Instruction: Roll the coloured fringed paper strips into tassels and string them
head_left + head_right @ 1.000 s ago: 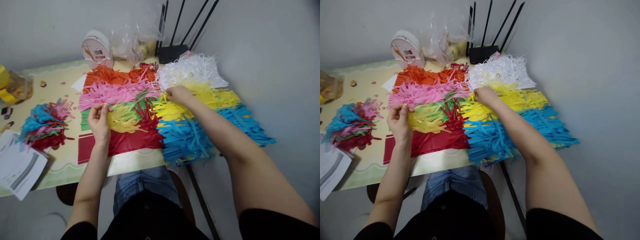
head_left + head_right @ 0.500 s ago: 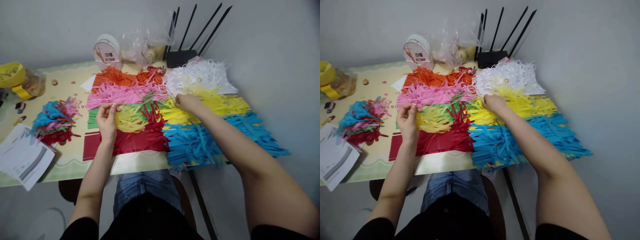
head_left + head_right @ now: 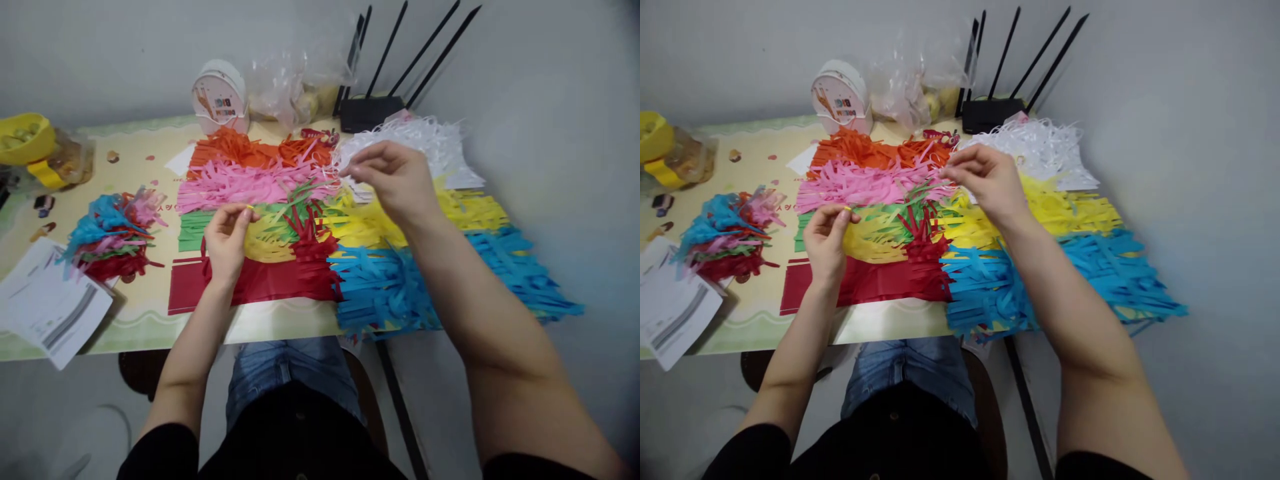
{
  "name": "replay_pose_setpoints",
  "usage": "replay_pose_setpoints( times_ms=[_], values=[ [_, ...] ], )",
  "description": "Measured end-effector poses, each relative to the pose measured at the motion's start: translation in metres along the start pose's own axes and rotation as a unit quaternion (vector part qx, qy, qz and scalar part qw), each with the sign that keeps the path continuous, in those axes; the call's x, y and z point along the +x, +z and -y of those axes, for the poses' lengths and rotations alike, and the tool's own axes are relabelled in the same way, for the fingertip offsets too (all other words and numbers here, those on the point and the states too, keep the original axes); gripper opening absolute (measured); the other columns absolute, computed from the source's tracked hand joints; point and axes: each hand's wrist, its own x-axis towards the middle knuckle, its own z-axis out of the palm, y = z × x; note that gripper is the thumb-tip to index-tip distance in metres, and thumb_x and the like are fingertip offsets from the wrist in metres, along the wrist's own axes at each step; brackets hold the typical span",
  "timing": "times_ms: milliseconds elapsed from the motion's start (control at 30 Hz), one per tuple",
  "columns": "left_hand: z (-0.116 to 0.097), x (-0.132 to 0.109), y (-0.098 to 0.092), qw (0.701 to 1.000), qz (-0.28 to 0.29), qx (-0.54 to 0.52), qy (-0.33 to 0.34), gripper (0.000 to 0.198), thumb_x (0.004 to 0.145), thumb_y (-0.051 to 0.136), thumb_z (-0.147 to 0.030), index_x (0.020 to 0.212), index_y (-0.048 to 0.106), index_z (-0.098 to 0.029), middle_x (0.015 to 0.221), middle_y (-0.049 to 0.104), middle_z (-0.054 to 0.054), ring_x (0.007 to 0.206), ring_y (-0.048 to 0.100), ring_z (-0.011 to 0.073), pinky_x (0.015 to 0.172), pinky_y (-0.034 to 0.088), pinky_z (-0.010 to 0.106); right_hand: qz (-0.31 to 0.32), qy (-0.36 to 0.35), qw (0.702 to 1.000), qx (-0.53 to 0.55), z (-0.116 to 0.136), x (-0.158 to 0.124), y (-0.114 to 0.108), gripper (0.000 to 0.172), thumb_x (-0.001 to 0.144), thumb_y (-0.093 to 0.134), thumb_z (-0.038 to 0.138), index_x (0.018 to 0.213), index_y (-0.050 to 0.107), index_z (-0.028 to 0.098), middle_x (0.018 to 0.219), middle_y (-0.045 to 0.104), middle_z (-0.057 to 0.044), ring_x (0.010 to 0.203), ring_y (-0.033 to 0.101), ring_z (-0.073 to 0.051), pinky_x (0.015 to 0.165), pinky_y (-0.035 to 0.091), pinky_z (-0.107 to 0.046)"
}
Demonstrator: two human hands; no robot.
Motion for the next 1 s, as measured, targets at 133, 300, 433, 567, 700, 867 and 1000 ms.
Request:
replay_pose_setpoints(
  times_ms=[133,300,433,567,700,867,1000],
  values=[
    [-0.011,-0.015,0.004,0.998,0.05,0.02,0.015,0.039,0.082,0.083,-0.058,0.087,0.076,-0.02,0.082,0.076,0.004,0.077,0.072,0.0151,0.078,0.057,0.029,0.105,-0.023,0.972,0.21,0.042,-0.04,0.053,0.029,0.084,0.08,0.049,0.092,0.071,0.023,0.083,0.078,-0.003,0.081,0.076,-0.02,0.08,0.062,-0.036],
    [-0.015,-0.021,0.001,0.996,0.057,0.048,0.055,0.035,0.088,0.078,-0.056,0.087,0.077,-0.02,0.083,0.077,0.003,0.079,0.07,0.015,0.079,0.055,0.029,0.149,-0.036,0.937,0.313,0.067,-0.06,0.088,0.037,0.078,0.085,0.055,0.088,0.071,0.022,0.079,0.076,-0.001,0.076,0.076,-0.018,0.079,0.063,-0.033],
    [-0.017,-0.02,-0.003,0.99,0.055,0.088,0.098,0.031,0.094,0.074,-0.051,0.087,0.077,-0.021,0.085,0.077,0.004,0.081,0.071,0.0157,0.08,0.053,0.029,0.126,-0.053,0.938,0.319,0.075,-0.06,0.096,0.035,0.08,0.086,0.052,0.087,0.071,0.021,0.076,0.075,0.0,0.073,0.075,-0.016,0.076,0.063,-0.03],
    [-0.019,-0.019,-0.008,0.965,0.048,0.187,0.176,0.022,0.099,0.069,-0.039,0.087,0.076,-0.021,0.087,0.078,0.004,0.085,0.071,0.0172,0.084,0.051,0.031,0.102,-0.055,0.944,0.308,0.076,-0.06,0.101,0.033,0.079,0.086,0.05,0.086,0.072,0.021,0.074,0.075,0.001,0.072,0.075,-0.015,0.075,0.062,-0.029],
    [-0.017,-0.017,-0.013,0.922,0.071,0.287,0.25,0.016,0.102,0.064,-0.031,0.093,0.075,-0.022,0.089,0.078,0.003,0.088,0.071,0.0181,0.091,0.05,0.034,0.106,-0.041,0.945,0.306,0.07,-0.056,0.107,0.044,0.076,0.085,0.06,0.086,0.071,0.02,0.07,0.073,0.002,0.067,0.073,-0.015,0.072,0.061,-0.029],
    [-0.012,-0.016,-0.015,0.881,0.089,0.371,0.28,0.016,0.104,0.06,-0.028,0.096,0.073,-0.021,0.093,0.078,0.003,0.094,0.071,0.0181,0.101,0.049,0.036,0.134,-0.044,0.942,0.305,0.062,-0.051,0.107,0.048,0.074,0.085,0.065,0.082,0.071,0.019,0.063,0.069,0.002,0.059,0.068,-0.013,0.065,0.058,-0.026],
    [-0.011,-0.016,-0.013,0.932,0.073,0.293,0.201,0.018,0.101,0.066,-0.036,0.095,0.071,-0.02,0.091,0.078,0.002,0.085,0.072,0.0149,0.084,0.054,0.027,0.133,-0.059,0.946,0.289,0.062,-0.05,0.104,0.043,0.076,0.086,0.059,0.08,0.072,0.019,0.062,0.067,0.002,0.055,0.064,-0.011,0.059,0.053,-0.024]
  ],
)
